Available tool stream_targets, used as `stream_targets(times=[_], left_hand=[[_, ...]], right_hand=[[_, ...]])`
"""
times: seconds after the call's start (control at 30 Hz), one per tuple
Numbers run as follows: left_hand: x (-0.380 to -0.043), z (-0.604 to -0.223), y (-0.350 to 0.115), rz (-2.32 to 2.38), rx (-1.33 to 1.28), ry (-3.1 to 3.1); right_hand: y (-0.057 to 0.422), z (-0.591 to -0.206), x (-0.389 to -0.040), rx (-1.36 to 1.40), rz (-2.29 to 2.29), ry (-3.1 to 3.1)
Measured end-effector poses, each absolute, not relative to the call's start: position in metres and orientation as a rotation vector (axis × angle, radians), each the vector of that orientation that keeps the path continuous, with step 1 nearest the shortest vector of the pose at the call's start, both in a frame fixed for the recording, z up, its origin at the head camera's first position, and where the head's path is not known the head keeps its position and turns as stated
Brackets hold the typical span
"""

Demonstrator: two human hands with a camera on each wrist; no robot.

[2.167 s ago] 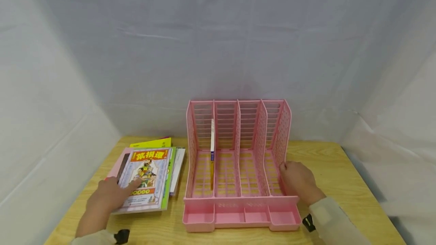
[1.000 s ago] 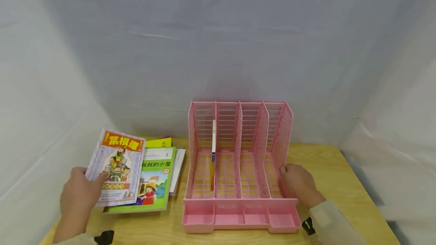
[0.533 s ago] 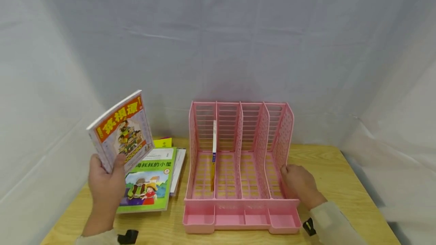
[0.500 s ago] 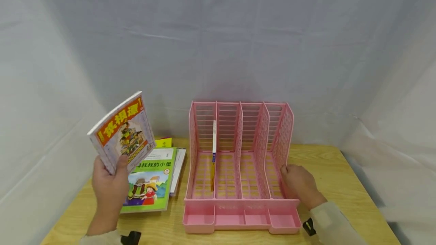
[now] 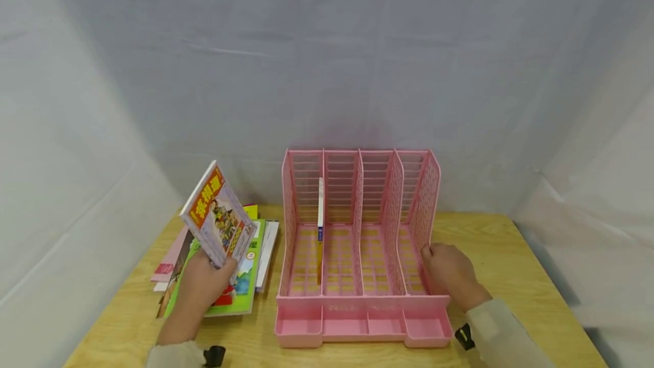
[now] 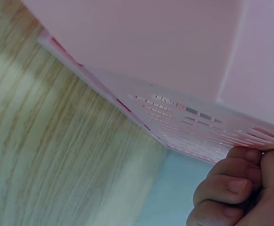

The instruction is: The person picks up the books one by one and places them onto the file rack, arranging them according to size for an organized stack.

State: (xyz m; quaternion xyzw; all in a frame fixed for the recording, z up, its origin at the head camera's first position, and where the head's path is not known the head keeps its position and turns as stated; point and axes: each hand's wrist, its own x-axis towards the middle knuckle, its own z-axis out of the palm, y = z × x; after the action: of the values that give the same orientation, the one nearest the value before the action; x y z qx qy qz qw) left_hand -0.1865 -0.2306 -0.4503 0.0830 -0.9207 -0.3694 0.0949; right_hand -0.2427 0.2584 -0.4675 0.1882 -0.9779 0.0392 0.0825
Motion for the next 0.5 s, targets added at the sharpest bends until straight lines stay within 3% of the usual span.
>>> stream_targets(times=[0.33,0.5], left_hand=[[-0.192,-0.440,-0.231,-1.045,0.072,-2.873],[-0.192,-0.436,-0.223,-1.022,0.068,-3.019]], right_hand=[[0.258,-0.476,-0.244,0.691,-0.070,-2.758],[0.257,-0.474,-0.246,0.539,0.188,-2.920]])
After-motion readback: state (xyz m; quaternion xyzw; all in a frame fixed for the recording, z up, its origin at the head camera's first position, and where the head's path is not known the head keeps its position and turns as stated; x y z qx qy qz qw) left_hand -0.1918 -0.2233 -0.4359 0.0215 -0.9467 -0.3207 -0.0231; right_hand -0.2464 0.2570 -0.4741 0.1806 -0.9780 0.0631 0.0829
